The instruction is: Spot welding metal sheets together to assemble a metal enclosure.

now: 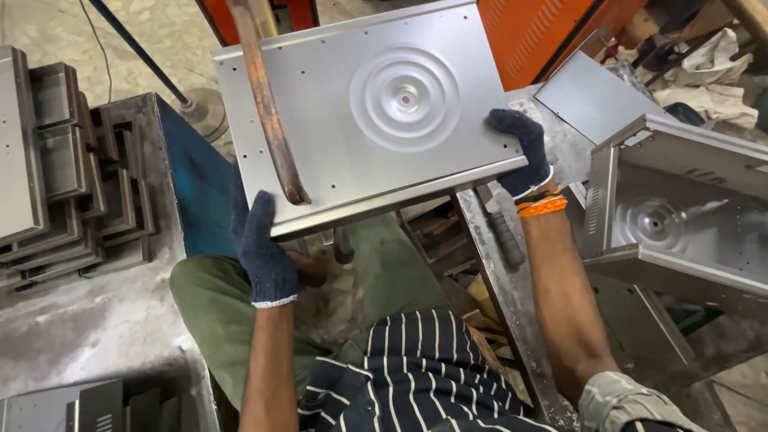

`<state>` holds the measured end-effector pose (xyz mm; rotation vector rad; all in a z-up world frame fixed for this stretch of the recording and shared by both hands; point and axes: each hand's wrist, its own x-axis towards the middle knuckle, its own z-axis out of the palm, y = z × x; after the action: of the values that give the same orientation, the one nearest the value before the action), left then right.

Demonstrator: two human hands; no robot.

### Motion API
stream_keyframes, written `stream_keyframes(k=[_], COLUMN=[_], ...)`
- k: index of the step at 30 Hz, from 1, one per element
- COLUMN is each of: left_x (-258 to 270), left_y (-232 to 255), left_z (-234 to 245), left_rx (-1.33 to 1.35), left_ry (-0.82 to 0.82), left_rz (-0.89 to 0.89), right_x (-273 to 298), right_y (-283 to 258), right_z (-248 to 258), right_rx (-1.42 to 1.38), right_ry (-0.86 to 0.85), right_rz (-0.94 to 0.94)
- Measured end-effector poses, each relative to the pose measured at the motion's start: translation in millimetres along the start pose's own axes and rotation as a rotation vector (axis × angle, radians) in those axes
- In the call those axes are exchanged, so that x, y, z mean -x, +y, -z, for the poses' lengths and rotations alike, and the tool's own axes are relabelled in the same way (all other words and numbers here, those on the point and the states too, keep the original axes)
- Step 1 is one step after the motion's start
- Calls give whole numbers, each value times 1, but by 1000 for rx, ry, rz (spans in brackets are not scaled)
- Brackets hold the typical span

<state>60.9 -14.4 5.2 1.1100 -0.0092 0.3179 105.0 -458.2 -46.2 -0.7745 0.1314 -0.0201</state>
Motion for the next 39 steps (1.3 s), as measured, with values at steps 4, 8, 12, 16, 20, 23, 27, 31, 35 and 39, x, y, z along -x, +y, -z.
stream_keyframes(k=[4,8,12,16,20,23,27,31,35,39], left_x=[-2,2,0,0,0,-1,-1,-3,-5,-4], left_y=[-9,29,19,16,19,18,15,16,11,14], left_z=[11,-18,-15,-13,-16,-14,-14,-13,-10,-13], left_rx=[7,-71,0,31,65,27,-23,-38,-53,-46], left_ry=[51,25,45,57,96,71,57,39,36,3], left_rz=[45,76,11,-39,-19,-32,-43,-32,-54,-92], right_x=[7,2,17,27,13,20,12,34,23,12], right_y=[-1,8,-5,-9,1,3,14,13,12,12], right_z=[-10,15,-35,-67,-40,-34,16,-11,-6,8], right_rx=[64,372,5,159,98,55,759,1319,1297,451], right_ry=[10,-83,47,71,84,52,-228,-267,-299,-129], right_rz=[6,248,-91,-82,-65,-58,507,861,899,264])
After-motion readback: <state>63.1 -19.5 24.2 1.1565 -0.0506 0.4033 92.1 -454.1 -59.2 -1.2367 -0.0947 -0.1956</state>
